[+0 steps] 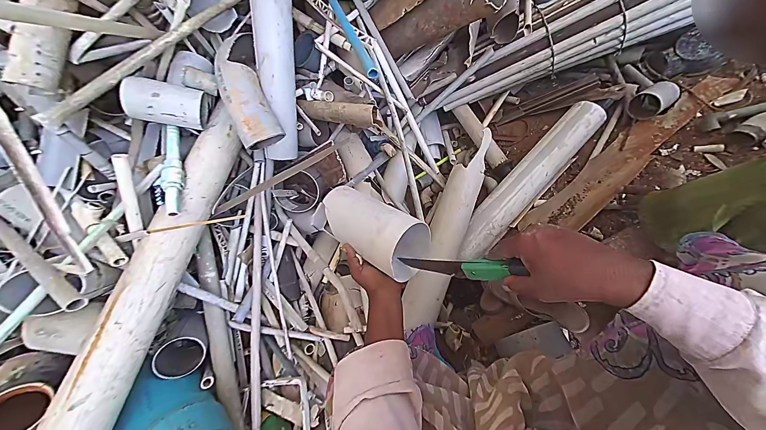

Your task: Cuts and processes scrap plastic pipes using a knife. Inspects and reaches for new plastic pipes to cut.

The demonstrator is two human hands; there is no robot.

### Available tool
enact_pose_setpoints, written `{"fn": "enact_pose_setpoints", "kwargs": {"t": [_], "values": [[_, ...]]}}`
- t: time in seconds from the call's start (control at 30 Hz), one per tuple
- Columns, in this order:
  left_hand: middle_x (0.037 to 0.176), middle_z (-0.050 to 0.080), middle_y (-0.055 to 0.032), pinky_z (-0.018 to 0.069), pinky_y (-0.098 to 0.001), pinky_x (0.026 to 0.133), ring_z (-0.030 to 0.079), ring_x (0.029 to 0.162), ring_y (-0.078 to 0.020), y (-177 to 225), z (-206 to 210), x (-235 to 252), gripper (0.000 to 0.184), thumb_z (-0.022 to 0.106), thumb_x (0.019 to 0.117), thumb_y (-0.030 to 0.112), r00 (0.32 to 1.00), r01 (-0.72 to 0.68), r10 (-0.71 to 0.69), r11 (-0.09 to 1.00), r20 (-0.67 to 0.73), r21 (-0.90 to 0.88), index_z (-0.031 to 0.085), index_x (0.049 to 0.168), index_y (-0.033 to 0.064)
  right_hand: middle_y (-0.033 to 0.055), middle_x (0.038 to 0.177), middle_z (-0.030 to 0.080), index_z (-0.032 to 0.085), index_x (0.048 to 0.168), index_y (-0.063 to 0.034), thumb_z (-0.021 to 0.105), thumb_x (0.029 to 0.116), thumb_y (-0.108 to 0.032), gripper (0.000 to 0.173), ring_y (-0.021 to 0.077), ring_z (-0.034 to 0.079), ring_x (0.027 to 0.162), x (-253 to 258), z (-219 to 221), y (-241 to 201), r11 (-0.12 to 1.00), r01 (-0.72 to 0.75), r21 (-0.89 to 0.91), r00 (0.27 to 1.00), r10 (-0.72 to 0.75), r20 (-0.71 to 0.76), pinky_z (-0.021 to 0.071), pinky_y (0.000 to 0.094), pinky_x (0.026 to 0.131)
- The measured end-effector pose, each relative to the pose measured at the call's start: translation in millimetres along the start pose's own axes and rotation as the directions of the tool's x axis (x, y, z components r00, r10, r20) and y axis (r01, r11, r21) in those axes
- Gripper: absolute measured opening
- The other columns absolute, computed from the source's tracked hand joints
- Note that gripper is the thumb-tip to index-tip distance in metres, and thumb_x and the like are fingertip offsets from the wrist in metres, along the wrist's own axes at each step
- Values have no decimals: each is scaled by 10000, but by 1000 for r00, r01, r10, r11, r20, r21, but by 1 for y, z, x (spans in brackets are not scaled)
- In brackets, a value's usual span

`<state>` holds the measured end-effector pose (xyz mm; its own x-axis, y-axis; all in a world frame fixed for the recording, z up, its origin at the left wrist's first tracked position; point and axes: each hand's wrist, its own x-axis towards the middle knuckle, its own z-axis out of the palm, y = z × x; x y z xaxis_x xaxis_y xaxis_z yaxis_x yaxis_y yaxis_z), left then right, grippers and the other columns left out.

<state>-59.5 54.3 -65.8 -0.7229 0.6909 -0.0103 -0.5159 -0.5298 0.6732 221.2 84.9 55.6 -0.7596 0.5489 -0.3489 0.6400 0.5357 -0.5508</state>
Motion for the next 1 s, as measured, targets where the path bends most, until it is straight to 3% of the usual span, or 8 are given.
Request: {"fn": "enact_pose_setpoints", "kwargs": {"t": [0.13, 0.33, 0.5, 0.63, 0.73, 0.8, 0.9, 1.0], "values": [[1103, 688, -79, 575, -452, 889, 682, 1041, -194, 0, -1, 1, 580, 167, 1090, 510, 1000, -21, 21, 1000, -10, -5, 516, 1308, 102, 190, 1148, 693, 689, 1298, -62, 650, 1013, -240, 338, 335, 650, 1036, 6, -4, 13, 997, 20, 78, 999, -18, -29, 492, 539, 919], [1169, 670, -93, 561, -474, 916, 660, 1098, -212, 3, -3, 7, 697, 137, 1044, 633, 998, -61, 58, 995, -39, -75, 494, 1358, 123, -1, 831, 664, 737, 1146, -105, 730, 959, -181, 203, 72, 564, 678, 0, -19, 45, 934, 109, 341, 977, -37, -209, 480, 296, 648], [1281, 646, -74, 526, -490, 991, 614, 1210, -211, 1, -10, 10, 853, 119, 953, 781, 1000, -3, 5, 996, 23, -94, 469, 1426, 163, -37, 831, 662, 741, 1171, -121, 703, 924, -219, 269, 28, 545, 670, -3, -5, 47, 935, 192, 298, 934, -81, -349, 467, 265, 626], [1244, 664, -83, 531, -522, 965, 630, 1183, -226, -6, -5, 5, 787, 122, 991, 727, 994, 99, -93, 987, 53, -124, 515, 1376, 165, -9, 825, 647, 735, 1190, -80, 677, 931, -226, 303, 40, 523, 665, 2, 11, 37, 927, 225, 300, 911, -91, -402, 452, 271, 625], [1324, 609, -110, 517, -507, 976, 600, 1212, -247, -6, 4, 0, 698, 187, 1033, 657, 974, 220, -224, 971, -42, -93, 432, 1450, 154, -7, 855, 662, 730, 1208, -84, 668, 933, -249, 327, 21, 531, 679, 3, 15, 33, 912, 278, 303, 901, -138, -411, 458, 240, 632], [1365, 567, -128, 515, -499, 965, 586, 1217, -266, -9, 3, 1, 623, 223, 1063, 577, 966, 247, -254, 963, -53, -108, 385, 1479, 142, 29, 919, 705, 729, 1231, -78, 659, 938, -268, 356, 60, 586, 730, 1, 15, 33, 916, 333, 222, 877, -214, -430, 495, 270, 674], [1413, 551, -118, 487, -505, 1021, 556, 1279, -257, -5, 6, -5, 745, 149, 1024, 672, 966, 256, -259, 962, -24, -91, 341, 1526, 156, 161, 964, 755, 737, 1226, -39, 637, 927, -231, 369, 311, 713, 812, 0, 21, 35, 917, 389, -87, 812, -386, -438, 563, 527, 732], [1238, 660, -109, 547, -526, 933, 644, 1155, -253, -5, 6, -7, 807, 124, 987, 736, 979, 199, -202, 976, -20, -93, 470, 1409, 142, 217, 1045, 745, 701, 1291, -48, 635, 976, -196, 354, 434, 724, 931, -1, 27, 33, 910, 338, -238, 864, -401, -306, 545, 628, 782]]}}
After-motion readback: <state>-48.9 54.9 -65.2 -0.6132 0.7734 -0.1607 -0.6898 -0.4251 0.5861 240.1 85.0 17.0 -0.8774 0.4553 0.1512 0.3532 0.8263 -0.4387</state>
